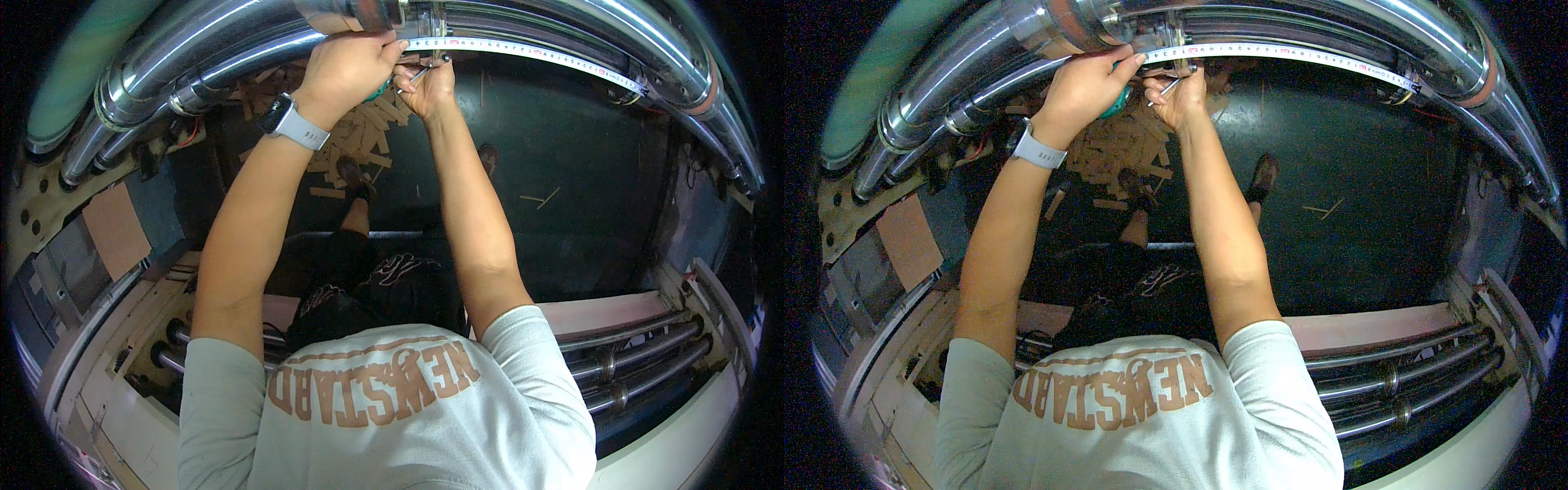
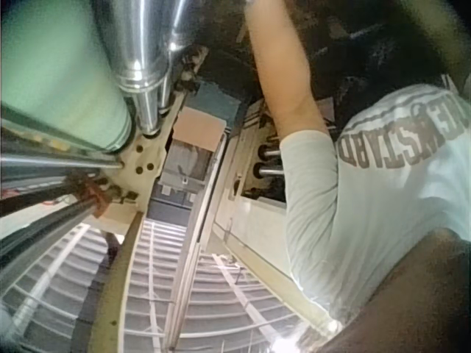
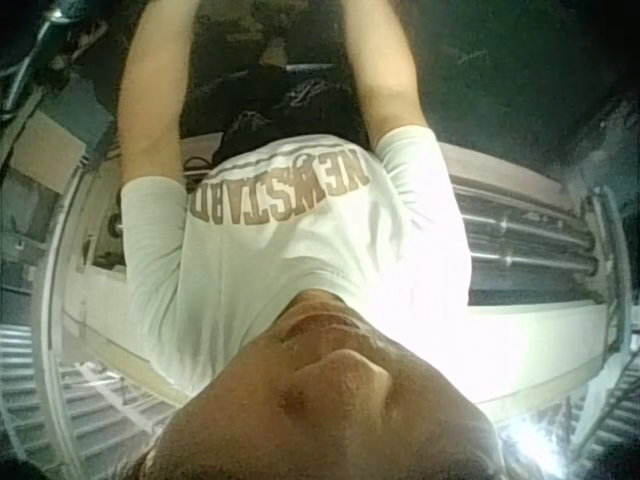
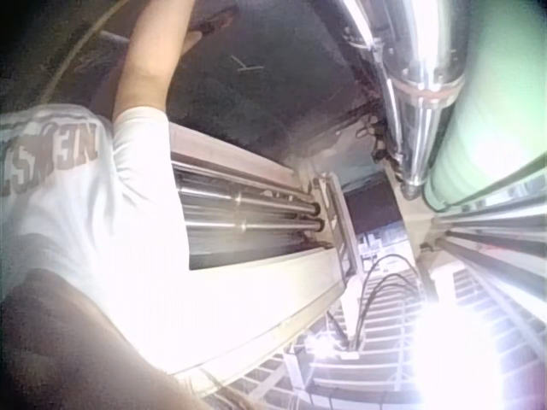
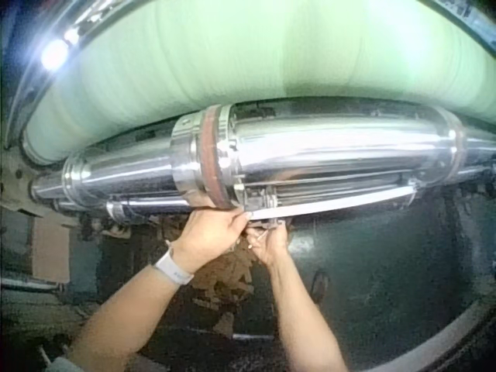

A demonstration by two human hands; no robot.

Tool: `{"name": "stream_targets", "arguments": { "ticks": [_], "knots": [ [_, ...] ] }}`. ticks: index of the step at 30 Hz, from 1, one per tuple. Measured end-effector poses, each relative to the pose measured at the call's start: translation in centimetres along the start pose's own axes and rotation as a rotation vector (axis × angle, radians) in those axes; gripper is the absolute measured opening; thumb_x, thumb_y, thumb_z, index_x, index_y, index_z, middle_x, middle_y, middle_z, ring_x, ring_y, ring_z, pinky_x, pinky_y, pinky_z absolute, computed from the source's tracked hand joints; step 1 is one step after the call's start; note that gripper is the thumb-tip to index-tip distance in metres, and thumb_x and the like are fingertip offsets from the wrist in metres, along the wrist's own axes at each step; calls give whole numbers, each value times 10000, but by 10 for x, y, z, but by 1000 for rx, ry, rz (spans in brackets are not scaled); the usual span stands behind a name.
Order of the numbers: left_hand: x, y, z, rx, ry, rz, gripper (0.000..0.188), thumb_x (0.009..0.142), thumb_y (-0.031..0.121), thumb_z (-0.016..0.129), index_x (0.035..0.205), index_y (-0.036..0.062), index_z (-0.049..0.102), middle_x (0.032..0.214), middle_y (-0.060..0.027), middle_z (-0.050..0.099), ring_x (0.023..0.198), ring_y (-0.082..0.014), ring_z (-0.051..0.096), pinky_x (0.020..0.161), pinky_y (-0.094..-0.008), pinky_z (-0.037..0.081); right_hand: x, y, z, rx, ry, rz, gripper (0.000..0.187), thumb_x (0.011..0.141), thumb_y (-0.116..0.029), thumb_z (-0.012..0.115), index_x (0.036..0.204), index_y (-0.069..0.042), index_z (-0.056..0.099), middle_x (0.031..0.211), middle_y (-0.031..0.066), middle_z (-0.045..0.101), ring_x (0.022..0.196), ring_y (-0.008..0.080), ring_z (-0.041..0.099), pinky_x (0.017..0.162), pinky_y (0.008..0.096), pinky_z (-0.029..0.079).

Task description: The person measures the length of several parallel metal pipes using a tape measure. They extend the tape measure along the pipes, mark points with a pen, and adjust the tape measure repeatedly to take multiple measurements.

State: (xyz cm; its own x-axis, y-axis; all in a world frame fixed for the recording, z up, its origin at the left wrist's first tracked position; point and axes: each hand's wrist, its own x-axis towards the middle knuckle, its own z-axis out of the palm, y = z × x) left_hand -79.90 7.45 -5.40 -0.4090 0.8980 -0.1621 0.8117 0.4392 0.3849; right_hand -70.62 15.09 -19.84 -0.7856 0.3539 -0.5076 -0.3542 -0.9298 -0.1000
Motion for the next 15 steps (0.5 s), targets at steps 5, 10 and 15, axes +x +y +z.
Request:
{"name": "stream_targets", "arguments": {
  "ticks": [5,10,15],
  "knots": [
    [1,0,0,32,-10,-20,438,842,462,442,1035,105,607,891,-167,611,846,-342,579,744,-386,466,3,0,-1,-55,-42,-40,518,880,-510,238,900,-44,463,656,79,460,489,163,363,346,236,225],
    [-1,2,0,109,25,39,350,862,390,401,985,149,622,826,-132,626,780,-298,603,692,-384,484,2,1,4,-22,-48,-30,501,880,-494,247,906,-42,462,663,80,464,484,157,367,344,236,231],
    [-1,1,2,126,25,29,299,870,327,390,929,155,627,787,-108,632,741,-278,615,671,-380,493,-1,2,8,-51,-39,-51,498,876,-491,248,903,-43,463,664,79,464,477,155,362,344,238,231]
  ]
}}
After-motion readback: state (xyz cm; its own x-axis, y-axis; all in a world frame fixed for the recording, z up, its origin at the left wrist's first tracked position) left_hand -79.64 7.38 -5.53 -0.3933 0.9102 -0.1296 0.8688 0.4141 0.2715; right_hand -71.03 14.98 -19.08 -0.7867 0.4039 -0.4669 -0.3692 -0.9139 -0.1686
